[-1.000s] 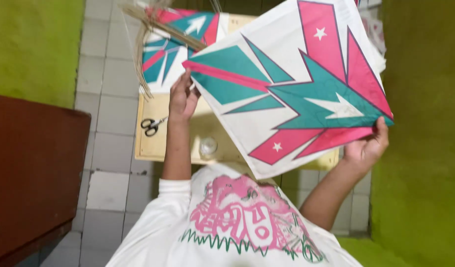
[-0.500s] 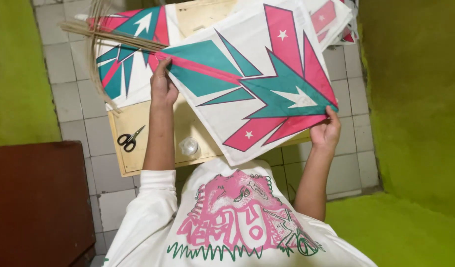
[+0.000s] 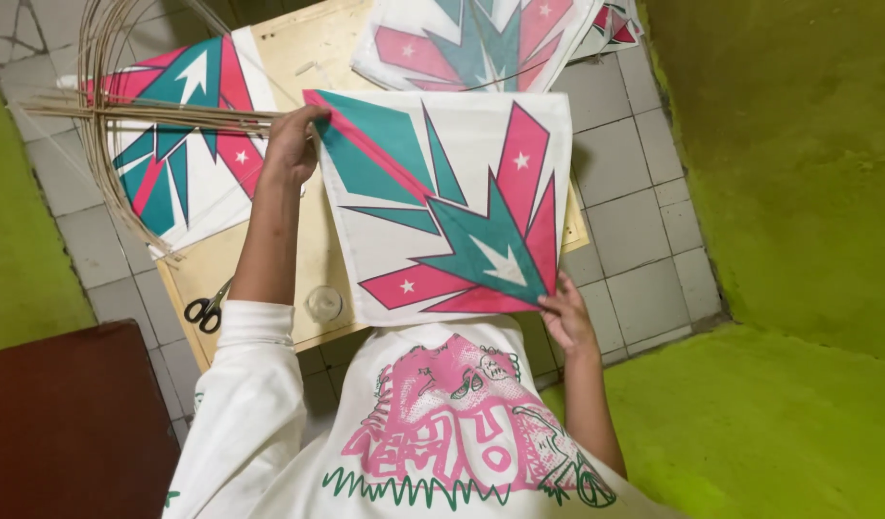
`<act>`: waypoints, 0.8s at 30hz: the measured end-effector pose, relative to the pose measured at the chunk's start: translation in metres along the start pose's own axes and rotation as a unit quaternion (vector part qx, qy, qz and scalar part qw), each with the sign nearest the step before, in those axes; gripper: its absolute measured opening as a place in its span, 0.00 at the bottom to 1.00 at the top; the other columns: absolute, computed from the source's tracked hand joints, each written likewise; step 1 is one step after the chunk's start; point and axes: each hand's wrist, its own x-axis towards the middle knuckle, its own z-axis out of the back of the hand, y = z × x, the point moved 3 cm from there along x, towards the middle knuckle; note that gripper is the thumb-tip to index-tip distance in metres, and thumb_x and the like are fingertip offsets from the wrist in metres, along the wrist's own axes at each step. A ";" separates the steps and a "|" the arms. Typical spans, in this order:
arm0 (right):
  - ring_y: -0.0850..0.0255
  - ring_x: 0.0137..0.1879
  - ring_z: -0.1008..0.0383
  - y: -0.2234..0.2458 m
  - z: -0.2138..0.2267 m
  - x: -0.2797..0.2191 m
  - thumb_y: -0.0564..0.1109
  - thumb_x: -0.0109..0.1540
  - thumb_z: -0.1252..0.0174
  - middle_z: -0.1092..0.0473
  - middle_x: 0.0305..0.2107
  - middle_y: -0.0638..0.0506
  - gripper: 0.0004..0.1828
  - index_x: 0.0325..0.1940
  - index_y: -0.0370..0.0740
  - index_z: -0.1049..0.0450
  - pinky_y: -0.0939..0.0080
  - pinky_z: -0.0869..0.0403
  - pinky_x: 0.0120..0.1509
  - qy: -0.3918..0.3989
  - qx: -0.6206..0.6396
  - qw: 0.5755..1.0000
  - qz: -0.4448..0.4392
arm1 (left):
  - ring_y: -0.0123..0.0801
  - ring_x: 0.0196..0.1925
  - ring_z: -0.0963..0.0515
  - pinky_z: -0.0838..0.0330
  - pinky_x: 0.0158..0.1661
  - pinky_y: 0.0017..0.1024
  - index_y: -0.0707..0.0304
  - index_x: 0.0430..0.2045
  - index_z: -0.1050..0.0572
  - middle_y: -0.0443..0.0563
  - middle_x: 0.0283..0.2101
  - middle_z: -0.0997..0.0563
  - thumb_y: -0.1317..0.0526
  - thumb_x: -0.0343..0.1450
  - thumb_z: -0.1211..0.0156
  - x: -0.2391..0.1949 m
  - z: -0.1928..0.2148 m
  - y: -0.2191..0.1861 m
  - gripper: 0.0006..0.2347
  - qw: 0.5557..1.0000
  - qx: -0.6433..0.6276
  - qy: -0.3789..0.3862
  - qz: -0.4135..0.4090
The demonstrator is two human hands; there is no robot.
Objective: Assembling kites by applying glue to bamboo frames and attaching pre-cut paper.
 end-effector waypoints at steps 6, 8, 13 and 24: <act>0.50 0.53 0.23 -0.040 0.050 0.010 0.20 0.51 0.42 0.26 0.52 0.38 0.35 0.60 0.37 0.35 0.52 0.22 0.58 0.053 0.022 0.998 0.006 | 0.33 0.34 0.17 0.19 0.37 0.24 0.69 0.28 0.22 0.52 0.30 0.17 0.73 0.62 0.32 0.029 -0.065 0.023 0.06 0.995 0.084 0.032 0.033; 0.49 0.54 0.23 -0.046 0.062 0.019 0.21 0.50 0.41 0.26 0.53 0.38 0.37 0.62 0.36 0.35 0.50 0.23 0.59 0.064 0.029 0.997 0.026 | 0.37 0.35 0.15 0.15 0.40 0.29 0.70 0.30 0.22 0.55 0.33 0.16 0.71 0.63 0.31 0.041 -0.087 0.030 0.07 0.993 0.100 0.050 0.044; 0.51 0.54 0.23 -0.045 0.066 0.025 0.23 0.46 0.36 0.26 0.53 0.40 0.43 0.66 0.36 0.35 0.51 0.23 0.59 0.083 0.061 0.991 0.081 | 0.42 0.64 0.25 0.15 0.54 0.38 0.69 0.45 0.22 0.65 0.59 0.25 0.46 0.57 0.26 0.036 -0.130 0.019 0.29 0.984 0.113 0.135 0.009; 0.53 0.52 0.21 -0.022 0.035 0.088 0.21 0.49 0.43 0.26 0.48 0.46 0.36 0.58 0.42 0.34 0.52 0.19 0.57 0.024 0.106 0.980 0.169 | 0.44 0.34 0.21 0.27 0.48 0.36 0.63 0.31 0.22 0.51 0.30 0.21 0.67 0.66 0.28 -0.153 -0.156 0.116 0.07 0.765 0.287 0.103 -0.567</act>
